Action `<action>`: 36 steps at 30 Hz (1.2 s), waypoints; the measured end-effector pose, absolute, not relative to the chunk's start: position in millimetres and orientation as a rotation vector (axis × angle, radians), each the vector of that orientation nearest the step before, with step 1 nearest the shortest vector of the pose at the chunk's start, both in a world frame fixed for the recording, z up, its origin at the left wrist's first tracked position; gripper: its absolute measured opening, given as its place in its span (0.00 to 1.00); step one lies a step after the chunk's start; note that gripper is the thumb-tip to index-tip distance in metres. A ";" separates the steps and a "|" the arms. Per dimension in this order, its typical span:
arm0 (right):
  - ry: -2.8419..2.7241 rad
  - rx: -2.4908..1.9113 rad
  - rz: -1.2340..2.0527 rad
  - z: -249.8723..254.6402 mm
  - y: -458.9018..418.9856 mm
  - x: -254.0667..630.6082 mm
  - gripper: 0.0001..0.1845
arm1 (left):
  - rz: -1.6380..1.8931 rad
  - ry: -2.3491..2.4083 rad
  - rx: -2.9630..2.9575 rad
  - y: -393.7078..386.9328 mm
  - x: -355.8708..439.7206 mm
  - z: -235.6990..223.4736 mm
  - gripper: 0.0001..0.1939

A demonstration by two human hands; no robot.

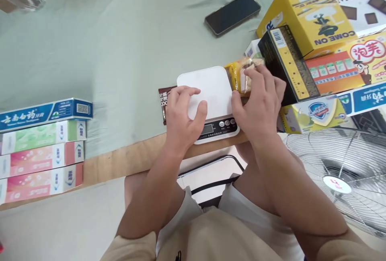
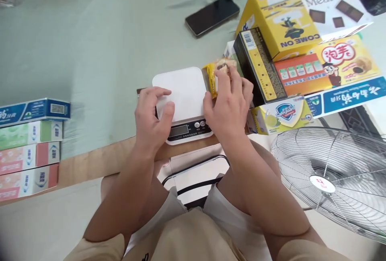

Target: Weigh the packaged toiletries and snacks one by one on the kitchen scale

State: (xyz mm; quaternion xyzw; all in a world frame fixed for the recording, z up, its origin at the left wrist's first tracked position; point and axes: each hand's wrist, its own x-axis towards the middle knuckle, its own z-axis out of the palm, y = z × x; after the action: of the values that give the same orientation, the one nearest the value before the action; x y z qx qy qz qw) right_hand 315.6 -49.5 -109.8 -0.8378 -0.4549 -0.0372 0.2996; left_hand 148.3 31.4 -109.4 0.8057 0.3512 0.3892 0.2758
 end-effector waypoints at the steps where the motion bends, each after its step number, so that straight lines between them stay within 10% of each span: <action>1: -1.204 -2.244 -0.113 -108.3 -49.0 314.3 0.26 | 1.042 0.940 2.182 30.2 150.2 -110.6 0.12; 22: -1.616 -1.936 -0.081 -89.6 -42.7 290.0 0.14 | 1.144 0.963 2.106 37.3 126.2 -114.9 0.23; 36: -1.628 -1.776 -0.114 -98.6 -50.1 291.2 0.18 | 0.969 1.040 1.950 36.9 124.6 -103.0 0.12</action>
State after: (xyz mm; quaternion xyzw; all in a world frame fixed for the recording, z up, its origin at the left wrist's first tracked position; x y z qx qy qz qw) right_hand 291.2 -50.1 -98.6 -0.6879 -0.6306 -0.0441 0.3567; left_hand 124.6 36.9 -103.0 0.7551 0.4027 0.3753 0.3561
